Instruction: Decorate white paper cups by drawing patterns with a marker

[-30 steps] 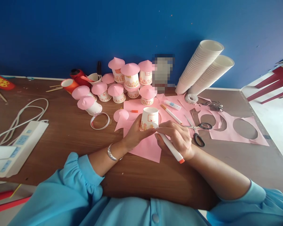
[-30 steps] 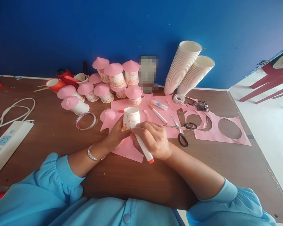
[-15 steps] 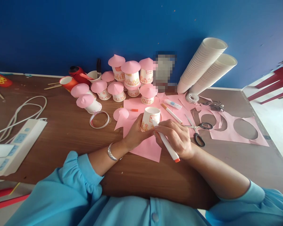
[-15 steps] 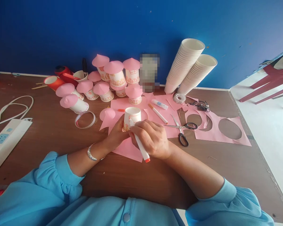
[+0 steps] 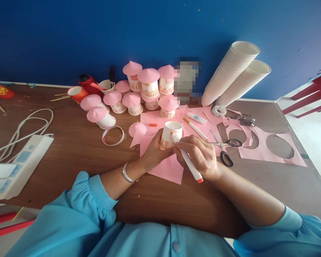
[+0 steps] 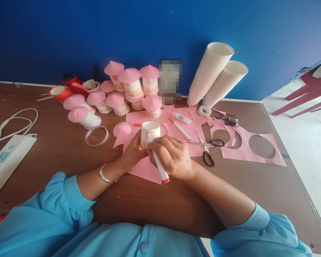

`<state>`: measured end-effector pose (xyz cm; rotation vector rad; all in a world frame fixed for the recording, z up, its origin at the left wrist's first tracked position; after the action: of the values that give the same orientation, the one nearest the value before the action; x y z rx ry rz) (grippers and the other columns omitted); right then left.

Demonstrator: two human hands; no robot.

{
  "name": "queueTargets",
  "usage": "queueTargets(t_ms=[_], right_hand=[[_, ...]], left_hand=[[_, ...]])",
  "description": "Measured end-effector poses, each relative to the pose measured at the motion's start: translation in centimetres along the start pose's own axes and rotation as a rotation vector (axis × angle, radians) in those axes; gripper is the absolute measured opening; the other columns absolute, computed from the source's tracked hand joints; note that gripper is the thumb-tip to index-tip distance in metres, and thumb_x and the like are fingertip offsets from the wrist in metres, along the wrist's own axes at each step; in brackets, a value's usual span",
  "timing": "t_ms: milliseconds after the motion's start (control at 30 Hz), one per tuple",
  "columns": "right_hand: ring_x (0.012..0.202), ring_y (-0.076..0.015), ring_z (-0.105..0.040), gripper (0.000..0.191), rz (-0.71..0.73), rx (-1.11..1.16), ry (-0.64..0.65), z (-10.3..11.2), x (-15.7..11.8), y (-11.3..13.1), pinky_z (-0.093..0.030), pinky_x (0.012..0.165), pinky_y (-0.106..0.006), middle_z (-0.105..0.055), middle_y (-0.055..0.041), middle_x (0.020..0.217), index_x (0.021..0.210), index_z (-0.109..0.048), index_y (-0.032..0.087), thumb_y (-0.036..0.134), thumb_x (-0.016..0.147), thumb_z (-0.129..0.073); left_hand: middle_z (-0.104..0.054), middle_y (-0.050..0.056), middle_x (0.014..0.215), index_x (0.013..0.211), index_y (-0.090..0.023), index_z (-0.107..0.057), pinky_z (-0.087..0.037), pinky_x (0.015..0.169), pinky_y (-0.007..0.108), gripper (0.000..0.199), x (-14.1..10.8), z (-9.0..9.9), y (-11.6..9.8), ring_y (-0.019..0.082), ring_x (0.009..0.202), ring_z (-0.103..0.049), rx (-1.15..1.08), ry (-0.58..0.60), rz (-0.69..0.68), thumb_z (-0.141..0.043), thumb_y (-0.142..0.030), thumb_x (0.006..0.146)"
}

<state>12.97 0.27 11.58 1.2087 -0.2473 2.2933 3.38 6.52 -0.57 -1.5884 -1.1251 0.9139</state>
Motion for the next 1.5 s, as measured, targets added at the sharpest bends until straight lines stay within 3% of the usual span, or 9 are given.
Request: queueTargets(t_ms=[867, 1500], right_hand=[[0.062, -0.0148, -0.064, 0.018, 0.014, -0.044, 0.046, -0.3, 0.0, 0.4, -0.051, 0.052, -0.027, -0.067, -0.0021, 0.075, 0.102, -0.056, 0.019, 0.009, 0.088, -0.062], [0.065, -0.0145, -0.063, 0.020, 0.060, -0.067, 0.050, -0.1, -0.1, 1.0, -0.053, 0.056, -0.027, -0.067, -0.0027, 0.078, 0.105, -0.057, 0.017, 0.011, 0.088, -0.065]], left_hand=[[-0.063, 0.004, 0.098, 0.105, -0.020, -0.054, -0.047, 0.079, 0.034, 0.054, 0.1, 0.7, 0.1, 0.021, 0.091, -0.059, 0.012, -0.038, 0.024, -0.086, -0.047, 0.071], [-0.061, 0.002, 0.100, 0.105, -0.020, -0.052, -0.049, 0.079, 0.034, 0.049, 0.1, 0.5, -0.1, 0.019, 0.092, -0.057, 0.028, -0.023, -0.024, -0.084, -0.032, 0.071]])
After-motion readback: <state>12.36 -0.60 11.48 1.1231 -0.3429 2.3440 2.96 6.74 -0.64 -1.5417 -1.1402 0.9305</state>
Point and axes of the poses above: each hand's wrist, its own x-axis towards the middle knuckle, its own z-axis out of the back of the hand, y = z × x, the point moved 10 cm from there along x, towards the middle knuckle
